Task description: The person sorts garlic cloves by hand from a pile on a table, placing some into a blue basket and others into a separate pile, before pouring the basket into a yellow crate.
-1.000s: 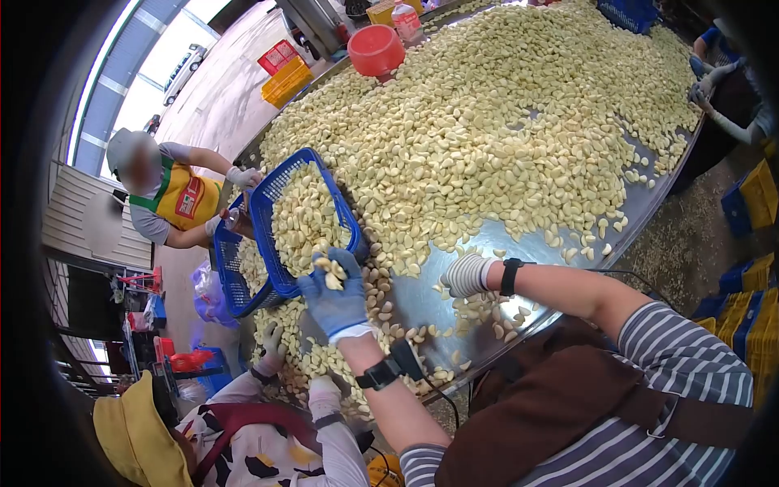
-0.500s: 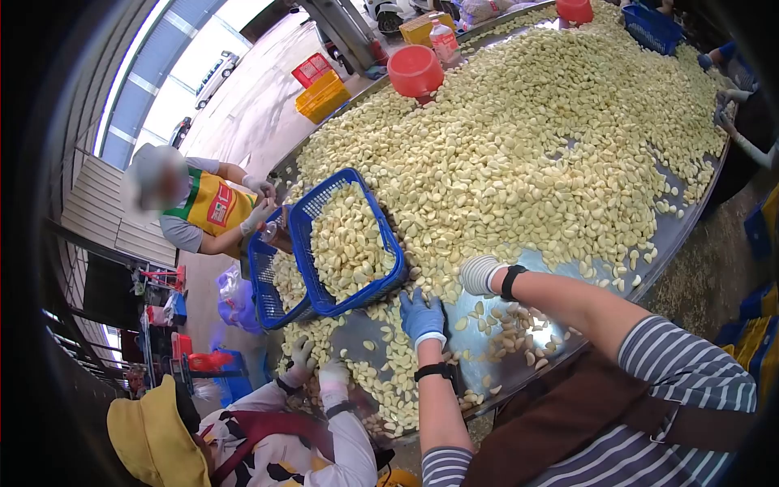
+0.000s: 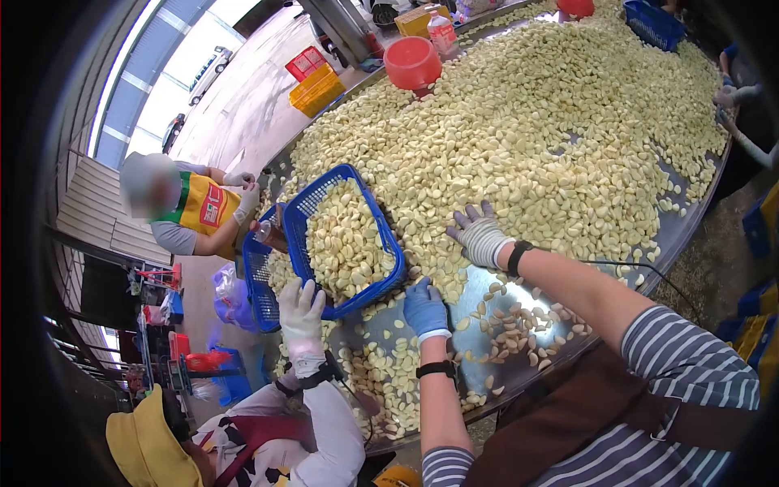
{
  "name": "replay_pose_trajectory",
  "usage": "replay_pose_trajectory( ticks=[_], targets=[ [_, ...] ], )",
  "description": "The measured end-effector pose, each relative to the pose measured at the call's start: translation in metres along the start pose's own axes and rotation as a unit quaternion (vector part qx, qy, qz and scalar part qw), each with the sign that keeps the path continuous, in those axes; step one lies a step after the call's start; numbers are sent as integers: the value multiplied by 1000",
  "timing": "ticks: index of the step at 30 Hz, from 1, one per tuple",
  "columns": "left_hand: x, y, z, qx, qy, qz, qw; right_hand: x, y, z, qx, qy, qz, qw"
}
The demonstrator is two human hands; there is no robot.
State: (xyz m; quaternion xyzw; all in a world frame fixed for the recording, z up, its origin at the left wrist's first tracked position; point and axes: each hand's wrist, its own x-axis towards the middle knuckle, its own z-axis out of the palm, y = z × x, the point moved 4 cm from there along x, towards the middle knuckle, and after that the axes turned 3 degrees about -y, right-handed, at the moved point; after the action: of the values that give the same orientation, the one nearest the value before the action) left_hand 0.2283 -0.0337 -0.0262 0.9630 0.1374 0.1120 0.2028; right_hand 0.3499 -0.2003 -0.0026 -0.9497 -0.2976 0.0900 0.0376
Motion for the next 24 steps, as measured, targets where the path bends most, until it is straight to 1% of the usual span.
replay_pose_trajectory(
  ticks=[2,3,5,6,8,9,10,11,12,13,14,15,16,17,18,19,20,21,22,23,24],
  targets=[
    [14,6,22,67,-87,-6,994,-22,-6,9,24,16,-16,999],
    [17,7,24,62,-87,-7,994,-34,-8,14,26,8,-28,999],
    [21,7,25,77,-154,3,985,-65,-14,16,33,-10,-51,998],
    [19,9,22,78,-157,3,984,-77,-17,30,-1,-26,-67,997],
    [13,5,19,110,-214,-37,970,-102,-29,37,-10,-95,-97,991],
    [9,-1,22,73,-205,-60,974,-111,-36,43,-13,-119,-122,985],
    [3,-6,25,75,-208,-57,973,-121,-44,49,-14,-144,-148,978],
    [-4,-12,25,29,-180,-73,981,-132,-50,31,-7,-74,-205,976],
    [-12,-19,26,-17,-151,-90,984,-129,-55,19,-5,-76,-205,976],
    [-19,-24,26,-26,-118,-100,988,-118,-63,17,23,-221,-219,950],
    [-25,-35,32,-25,-119,-101,987,-112,-68,14,49,-361,-228,903],
    [-33,-54,45,-201,-114,-194,953,-95,-71,14,99,-208,-257,938],
    [-41,-66,53,-368,-104,-280,881,-71,-71,17,104,-124,-239,957],
    [-44,-68,50,-384,-54,-223,894,-47,-72,12,108,-39,-219,969],
    [-45,-63,41,-384,-51,-225,894,-27,-76,1,81,6,-217,973],
    [-48,-58,33,-474,-84,-310,820,-12,-77,-7,54,52,-215,974],
    [-52,-53,27,-554,-115,-387,728,-2,-75,-1,55,54,-220,973],
    [-56,-68,37,-634,-148,-370,663,13,-74,18,23,17,-222,975],
    [-61,-73,33,-634,-143,-370,664,19,-76,24,-10,-19,-222,975],
    [-65,-72,34,-707,-140,-354,596,19,-76,30,-6,-43,-209,977],
    [-69,-67,31,-774,-135,-335,520,18,-79,31,-7,-45,-214,976]
  ],
)
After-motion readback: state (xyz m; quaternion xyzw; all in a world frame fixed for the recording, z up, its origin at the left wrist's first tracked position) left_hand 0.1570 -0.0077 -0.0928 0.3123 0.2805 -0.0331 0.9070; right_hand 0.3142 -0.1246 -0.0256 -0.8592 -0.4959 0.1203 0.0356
